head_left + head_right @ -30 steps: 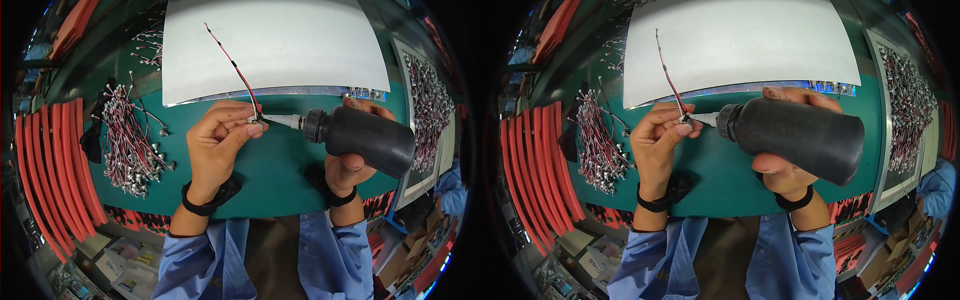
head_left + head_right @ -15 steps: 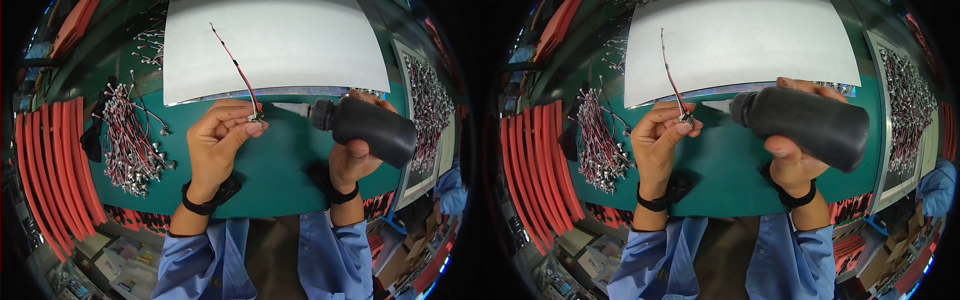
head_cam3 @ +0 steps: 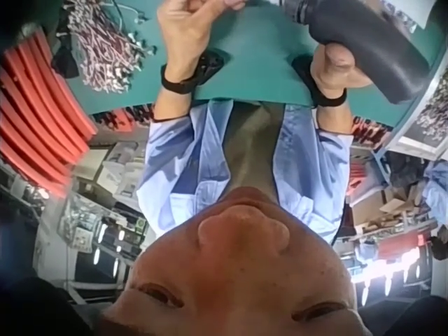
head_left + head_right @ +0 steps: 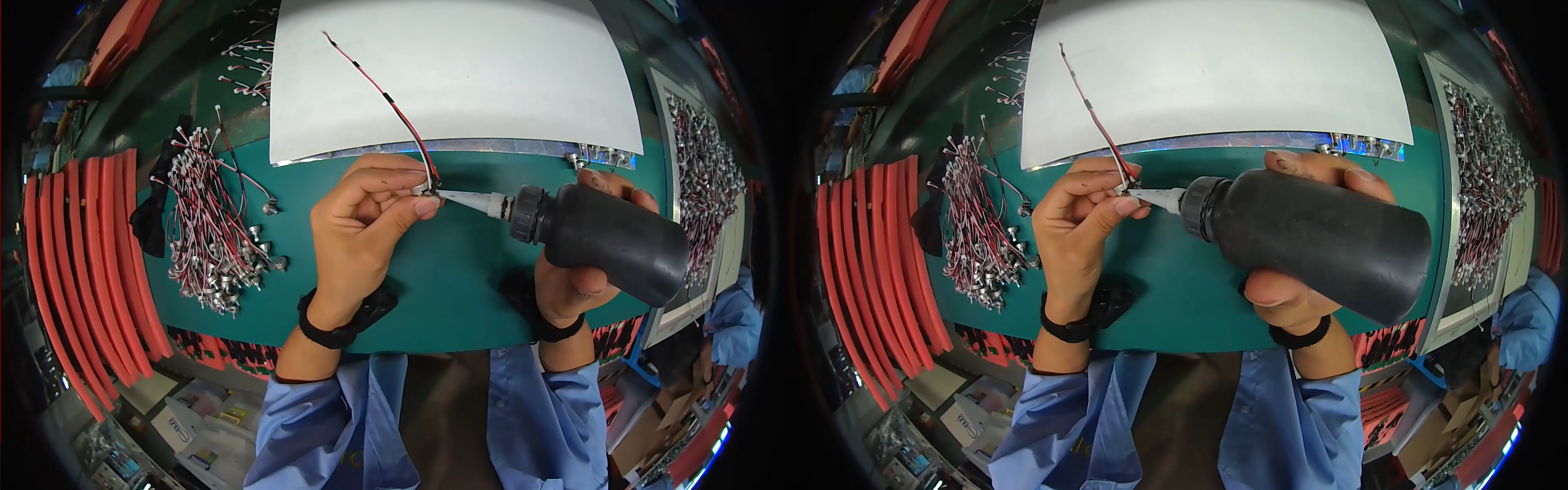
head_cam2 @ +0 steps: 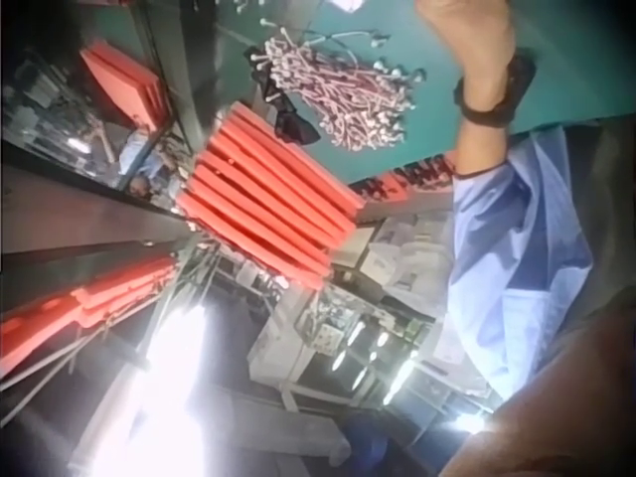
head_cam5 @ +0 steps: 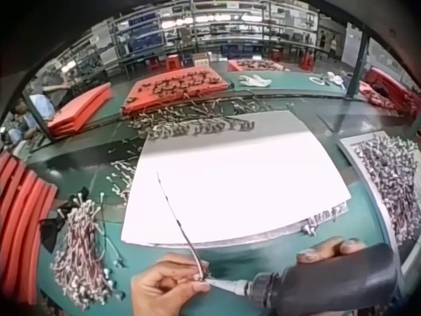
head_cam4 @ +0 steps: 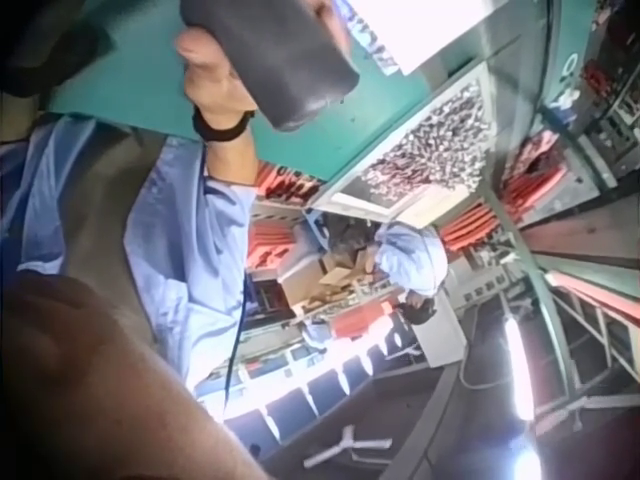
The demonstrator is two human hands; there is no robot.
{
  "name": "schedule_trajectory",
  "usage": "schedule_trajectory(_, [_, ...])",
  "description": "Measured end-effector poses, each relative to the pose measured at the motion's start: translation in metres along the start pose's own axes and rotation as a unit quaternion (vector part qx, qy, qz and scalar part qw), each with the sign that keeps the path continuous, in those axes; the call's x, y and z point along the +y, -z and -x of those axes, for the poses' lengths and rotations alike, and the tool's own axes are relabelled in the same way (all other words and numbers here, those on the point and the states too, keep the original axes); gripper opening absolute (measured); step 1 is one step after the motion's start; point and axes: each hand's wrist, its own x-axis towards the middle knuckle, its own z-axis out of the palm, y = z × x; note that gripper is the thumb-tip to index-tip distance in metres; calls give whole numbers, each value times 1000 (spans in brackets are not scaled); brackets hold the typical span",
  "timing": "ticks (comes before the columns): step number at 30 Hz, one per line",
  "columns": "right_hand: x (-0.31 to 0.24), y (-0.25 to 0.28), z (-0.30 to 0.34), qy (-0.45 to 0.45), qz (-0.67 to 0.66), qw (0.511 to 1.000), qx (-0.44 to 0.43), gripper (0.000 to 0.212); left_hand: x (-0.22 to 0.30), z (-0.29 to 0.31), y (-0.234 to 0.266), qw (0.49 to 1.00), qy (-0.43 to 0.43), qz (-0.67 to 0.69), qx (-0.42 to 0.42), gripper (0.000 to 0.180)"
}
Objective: The person gathers a bundle of wire components, applies adhesive from a squeeze bottle to each one, and places them onto a white board. They repeat this process for several components, occasionally wiping the bottle tip with a cloth and pressing the components down.
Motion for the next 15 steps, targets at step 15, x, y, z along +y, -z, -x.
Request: schedule_trajectory(15, [-2,-1,-2,6,21,1000,23,83,0,1,-1,1000,6,7,-2,17])
